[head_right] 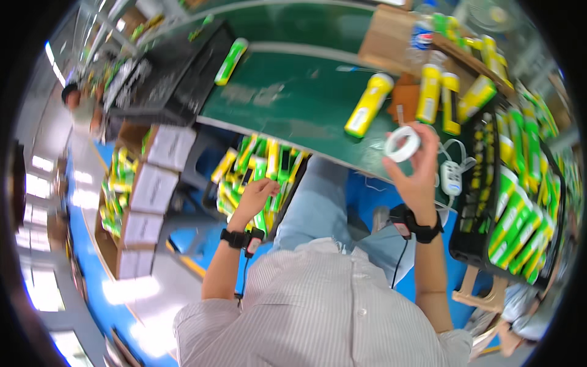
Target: Manually assemble and inspect plastic flashlights at a factory workstation.
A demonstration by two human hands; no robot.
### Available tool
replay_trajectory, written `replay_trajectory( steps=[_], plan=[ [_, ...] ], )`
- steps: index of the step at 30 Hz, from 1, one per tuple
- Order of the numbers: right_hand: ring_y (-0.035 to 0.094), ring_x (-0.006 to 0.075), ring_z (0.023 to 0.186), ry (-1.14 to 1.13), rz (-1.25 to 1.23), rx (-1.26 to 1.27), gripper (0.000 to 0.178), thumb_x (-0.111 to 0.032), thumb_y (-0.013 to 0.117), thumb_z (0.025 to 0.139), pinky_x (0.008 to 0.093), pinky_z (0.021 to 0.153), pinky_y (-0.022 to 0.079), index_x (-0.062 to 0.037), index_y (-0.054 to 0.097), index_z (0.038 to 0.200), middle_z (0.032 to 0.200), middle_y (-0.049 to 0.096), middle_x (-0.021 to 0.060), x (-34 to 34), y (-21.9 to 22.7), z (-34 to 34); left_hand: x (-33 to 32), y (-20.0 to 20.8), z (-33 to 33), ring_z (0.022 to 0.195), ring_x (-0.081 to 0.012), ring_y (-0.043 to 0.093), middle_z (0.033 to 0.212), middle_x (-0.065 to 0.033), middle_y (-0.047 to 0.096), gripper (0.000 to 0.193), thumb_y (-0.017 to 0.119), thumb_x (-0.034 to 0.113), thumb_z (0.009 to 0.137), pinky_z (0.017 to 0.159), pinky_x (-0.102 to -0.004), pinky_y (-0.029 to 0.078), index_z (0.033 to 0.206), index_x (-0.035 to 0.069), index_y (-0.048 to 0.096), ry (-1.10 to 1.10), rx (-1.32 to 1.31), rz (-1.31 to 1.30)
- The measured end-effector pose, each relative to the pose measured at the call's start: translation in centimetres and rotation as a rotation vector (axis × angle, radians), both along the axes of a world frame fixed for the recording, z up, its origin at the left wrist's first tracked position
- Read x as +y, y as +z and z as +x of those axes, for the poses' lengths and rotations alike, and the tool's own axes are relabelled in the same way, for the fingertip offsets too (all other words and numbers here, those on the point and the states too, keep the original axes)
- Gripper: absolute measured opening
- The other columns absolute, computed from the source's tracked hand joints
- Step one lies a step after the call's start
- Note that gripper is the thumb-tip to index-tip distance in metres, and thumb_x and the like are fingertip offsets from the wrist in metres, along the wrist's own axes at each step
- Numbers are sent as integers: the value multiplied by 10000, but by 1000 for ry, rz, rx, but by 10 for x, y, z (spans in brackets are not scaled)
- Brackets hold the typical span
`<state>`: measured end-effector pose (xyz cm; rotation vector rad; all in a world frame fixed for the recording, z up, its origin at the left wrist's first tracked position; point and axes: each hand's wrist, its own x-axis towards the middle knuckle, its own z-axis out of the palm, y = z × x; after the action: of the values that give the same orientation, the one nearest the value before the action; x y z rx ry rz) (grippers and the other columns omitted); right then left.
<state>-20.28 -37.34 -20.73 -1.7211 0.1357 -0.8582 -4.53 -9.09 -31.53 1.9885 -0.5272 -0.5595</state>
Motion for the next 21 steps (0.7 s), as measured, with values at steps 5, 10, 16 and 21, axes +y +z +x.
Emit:
replay_trajectory(
  steps=[5,10,16,21],
  plan=[
    [457,283,1130,118,13,283,633,-40,607,739,338,958,337,-20,273,1276,1265,373,166,-21,-48,33,114,-240,-62,984,-300,545,1122,-145,550,420,393,392,846,811,-377,435,1190,170,488,-255,320,556],
    [426,294,1127,-57,-23,434,760,-368,642,760,363,958,343,-2,236,1288,1219,390,192,-29,-79,37,65,-192,-57,1069,-264,486,1306,-74,406,669,271,583,838,777,-374,456,1383,219,137,-27,1151,570],
    [447,267,1090,-118,-70,559,829,-442,665,718,380,940,394,14,244,1268,1187,393,179,-20,-80,21,71,-221,-120,1127,-269,444,1267,-151,436,825,429,573,792,932,-367,342,1380,82,122,186,1110,487],
    [441,288,1101,-200,-137,563,846,-480,652,714,381,912,417,31,256,1260,1186,395,205,-28,-92,9,58,-202,-98,1109,-267,456,1262,-150,441,806,463,548,790,916,-348,362,1378,100,141,278,1217,409]
  ],
)
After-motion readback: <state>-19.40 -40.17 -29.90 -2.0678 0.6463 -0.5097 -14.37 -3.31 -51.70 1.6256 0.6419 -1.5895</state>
